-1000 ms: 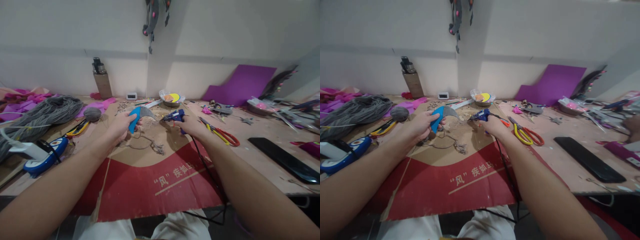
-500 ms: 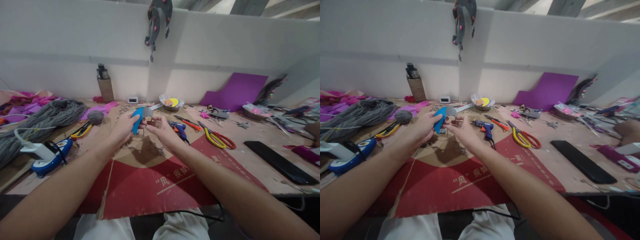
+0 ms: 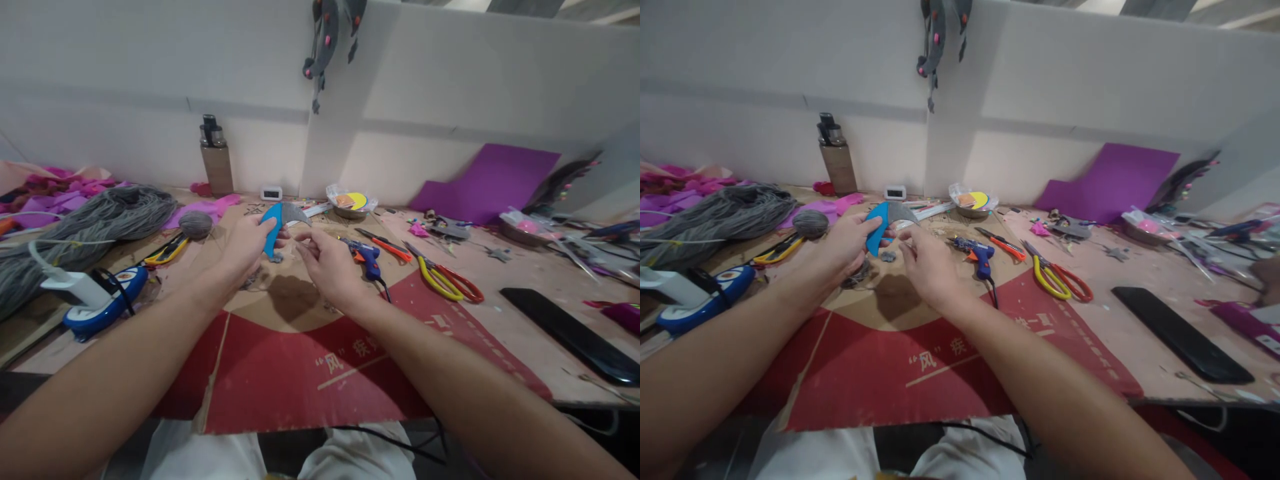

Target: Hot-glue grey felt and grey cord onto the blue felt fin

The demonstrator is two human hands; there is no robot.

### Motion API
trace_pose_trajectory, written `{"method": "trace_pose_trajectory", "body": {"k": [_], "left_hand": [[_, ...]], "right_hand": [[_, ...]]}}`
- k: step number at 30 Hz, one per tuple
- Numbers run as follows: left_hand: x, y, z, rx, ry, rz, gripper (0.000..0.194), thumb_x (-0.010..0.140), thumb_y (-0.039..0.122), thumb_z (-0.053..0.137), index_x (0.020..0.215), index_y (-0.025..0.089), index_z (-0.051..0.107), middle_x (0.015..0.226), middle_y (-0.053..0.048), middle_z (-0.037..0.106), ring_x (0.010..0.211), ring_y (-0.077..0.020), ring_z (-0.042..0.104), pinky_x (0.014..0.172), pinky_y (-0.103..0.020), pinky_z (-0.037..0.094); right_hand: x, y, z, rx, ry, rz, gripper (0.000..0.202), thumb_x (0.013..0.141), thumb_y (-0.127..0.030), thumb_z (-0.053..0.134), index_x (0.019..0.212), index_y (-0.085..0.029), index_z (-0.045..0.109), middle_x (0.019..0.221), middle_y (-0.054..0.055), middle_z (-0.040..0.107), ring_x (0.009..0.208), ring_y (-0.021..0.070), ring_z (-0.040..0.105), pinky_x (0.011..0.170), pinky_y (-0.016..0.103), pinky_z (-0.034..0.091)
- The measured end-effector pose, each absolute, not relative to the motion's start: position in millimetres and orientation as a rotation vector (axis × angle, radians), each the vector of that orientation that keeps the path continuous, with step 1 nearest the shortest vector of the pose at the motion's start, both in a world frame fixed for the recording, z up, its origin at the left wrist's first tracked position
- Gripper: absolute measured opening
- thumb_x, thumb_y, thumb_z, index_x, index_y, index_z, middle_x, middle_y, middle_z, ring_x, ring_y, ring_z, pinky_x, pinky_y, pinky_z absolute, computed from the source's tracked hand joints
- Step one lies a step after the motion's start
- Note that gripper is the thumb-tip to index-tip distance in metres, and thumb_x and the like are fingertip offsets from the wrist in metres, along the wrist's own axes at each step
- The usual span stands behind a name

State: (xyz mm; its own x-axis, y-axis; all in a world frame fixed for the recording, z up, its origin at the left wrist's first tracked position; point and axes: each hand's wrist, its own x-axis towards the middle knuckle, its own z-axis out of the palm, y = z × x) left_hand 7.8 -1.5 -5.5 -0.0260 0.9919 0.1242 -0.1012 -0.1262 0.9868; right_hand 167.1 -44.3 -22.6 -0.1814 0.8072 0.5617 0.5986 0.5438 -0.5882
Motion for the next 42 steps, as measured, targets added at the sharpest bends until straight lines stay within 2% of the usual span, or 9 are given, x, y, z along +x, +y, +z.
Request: {"method": "trace_pose_trajectory", "body": {"k": [3,10,14,18,23,29,34,42], "left_hand": [[8.7,1.5,-11.5,1.248,1.09,1.312,0.011,0.081,0.019,0.057,0.078,0.014,0.065,0.069,-0.007,0.068,0.055,-0.0133,0.061,0.052,-0.023,0.051],[15.9,-5.2,-17.3,1.441,1.151,1.214,0.014,0.08,0.02,0.056,0.071,0.016,0.066,0.066,-0.006,0.067,0.055,-0.0147,0.061,0.051,-0.024,0.05],[24.9,-17.9,-13.4,1.466,1.154,1.138,0.015,0.079,0.016,0.054,0.073,0.017,0.068,0.065,-0.005,0.068,0.058,-0.0148,0.062,0.052,-0.022,0.049],[31.3,-27.8,-9.0,1.498,1.193,1.035,0.016,0.081,0.018,0.055,0.073,0.014,0.069,0.065,-0.006,0.069,0.05,-0.0119,0.057,0.047,-0.02,0.042],[34.1,-29.0,-9.6,1.443,1.104,1.012,0.014,0.08,0.021,0.057,0.078,0.013,0.069,0.062,-0.005,0.067,0.051,-0.0119,0.057,0.046,-0.02,0.039],[33.9,-24.5,-13.9,1.404,1.092,1.036,0.011,0.074,0.018,0.055,0.072,0.014,0.066,0.063,-0.005,0.066,0.051,-0.012,0.054,0.044,-0.021,0.035],[30.3,-24.8,-15.5,1.568,1.138,1.037,0.009,0.071,0.023,0.062,0.069,0.017,0.067,0.06,-0.004,0.063,0.05,-0.012,0.051,0.046,-0.022,0.035],[27.5,-27.8,-8.8,1.654,1.24,1.028,0.008,0.068,0.021,0.063,0.062,0.017,0.066,0.052,-0.003,0.059,0.048,-0.0135,0.047,0.045,-0.024,0.033]], "right_hand": [[175.0,-43.8,-21.4,-1.183,-1.964,0.107,0.015,0.092,-0.026,0.049,0.094,-0.022,0.063,0.088,0.005,0.07,0.076,0.0189,0.06,0.066,0.03,0.037],[178.8,-37.8,-19.0,-1.12,-2.14,-0.091,0.016,0.093,-0.022,0.049,0.097,-0.022,0.064,0.098,0.005,0.07,0.089,0.02,0.061,0.072,0.03,0.038],[181.9,-31.7,-10.9,-1.158,-2.081,-0.096,0.013,0.092,-0.022,0.051,0.091,-0.021,0.064,0.096,0.006,0.07,0.09,0.0199,0.061,0.074,0.03,0.038],[189.2,-26.3,-8.0,-1.173,-2.019,-0.104,0.009,0.091,-0.022,0.054,0.089,-0.02,0.064,0.094,0.005,0.07,0.086,0.0196,0.061,0.073,0.03,0.038],[194.2,-24.5,-9.0,-1.168,-1.976,-0.083,0.007,0.089,-0.022,0.057,0.088,-0.021,0.063,0.09,0.004,0.069,0.083,0.0194,0.06,0.072,0.031,0.038],[196.1,-24.9,-7.1,-1.18,-1.926,-0.047,0.006,0.088,-0.025,0.059,0.087,-0.02,0.064,0.082,0.004,0.067,0.076,0.0182,0.058,0.07,0.03,0.038],[198.2,-27.1,-2.6,-1.182,-1.902,0.008,0.006,0.087,-0.024,0.06,0.084,-0.02,0.063,0.076,0.003,0.063,0.068,0.0162,0.052,0.065,0.029,0.037],[209.3,-29.9,10.1,-1.07,-1.997,-0.044,0.011,0.091,-0.019,0.053,0.084,-0.02,0.062,0.093,0.006,0.06,0.086,0.0191,0.055,0.075,0.032,0.041]]}}
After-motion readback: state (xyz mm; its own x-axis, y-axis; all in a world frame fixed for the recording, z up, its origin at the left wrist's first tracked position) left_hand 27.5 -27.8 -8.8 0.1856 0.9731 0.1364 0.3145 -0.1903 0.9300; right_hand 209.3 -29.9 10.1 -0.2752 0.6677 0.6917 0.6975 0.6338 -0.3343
